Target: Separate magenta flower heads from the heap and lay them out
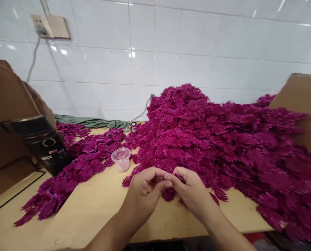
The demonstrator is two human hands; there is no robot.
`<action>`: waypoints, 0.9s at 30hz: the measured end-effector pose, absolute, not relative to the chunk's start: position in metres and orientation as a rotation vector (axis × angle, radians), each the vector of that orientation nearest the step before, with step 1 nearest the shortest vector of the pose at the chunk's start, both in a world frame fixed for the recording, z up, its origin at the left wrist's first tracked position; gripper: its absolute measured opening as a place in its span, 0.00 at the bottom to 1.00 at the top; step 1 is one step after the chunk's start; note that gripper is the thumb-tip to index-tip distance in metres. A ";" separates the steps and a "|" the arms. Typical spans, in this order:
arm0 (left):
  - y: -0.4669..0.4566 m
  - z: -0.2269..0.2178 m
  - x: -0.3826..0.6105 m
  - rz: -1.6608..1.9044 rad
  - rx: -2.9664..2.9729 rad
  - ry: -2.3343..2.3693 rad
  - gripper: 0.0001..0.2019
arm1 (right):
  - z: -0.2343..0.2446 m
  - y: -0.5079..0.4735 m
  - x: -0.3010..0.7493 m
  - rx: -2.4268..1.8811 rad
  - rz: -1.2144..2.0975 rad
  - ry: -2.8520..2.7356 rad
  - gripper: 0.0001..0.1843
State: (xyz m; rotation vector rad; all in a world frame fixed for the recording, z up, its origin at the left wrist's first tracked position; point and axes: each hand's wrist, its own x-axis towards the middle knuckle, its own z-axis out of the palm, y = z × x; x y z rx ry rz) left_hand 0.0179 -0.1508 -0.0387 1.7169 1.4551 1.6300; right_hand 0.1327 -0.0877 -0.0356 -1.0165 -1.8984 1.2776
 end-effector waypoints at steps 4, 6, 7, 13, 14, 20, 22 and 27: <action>-0.146 -0.042 0.012 1.604 1.836 1.476 0.06 | -0.036 -0.087 0.144 -0.942 1.521 -1.598 0.28; -0.141 -0.048 0.003 1.637 1.819 1.559 0.06 | -0.033 -0.086 0.149 -0.879 1.572 -1.419 0.27; -0.138 -0.051 -0.002 1.648 1.782 1.617 0.06 | -0.031 -0.084 0.153 -0.872 1.572 -1.348 0.27; -0.118 -0.067 -0.018 1.531 1.847 1.821 0.13 | -0.020 -0.059 0.172 -0.941 1.413 -1.335 0.23; -0.115 -0.069 -0.016 1.526 1.891 1.852 0.15 | -0.019 -0.053 0.174 -0.953 1.340 -1.392 0.21; -0.110 -0.075 -0.009 1.425 2.115 1.967 0.14 | -0.021 -0.018 0.175 -1.175 0.706 -1.646 0.12; -0.112 -0.078 -0.012 1.368 2.127 2.019 0.14 | -0.021 -0.016 0.177 -1.172 0.413 -1.732 0.15; -0.114 -0.091 -0.027 1.377 2.182 2.108 0.17 | -0.040 -0.054 0.234 -1.100 0.225 -1.793 0.12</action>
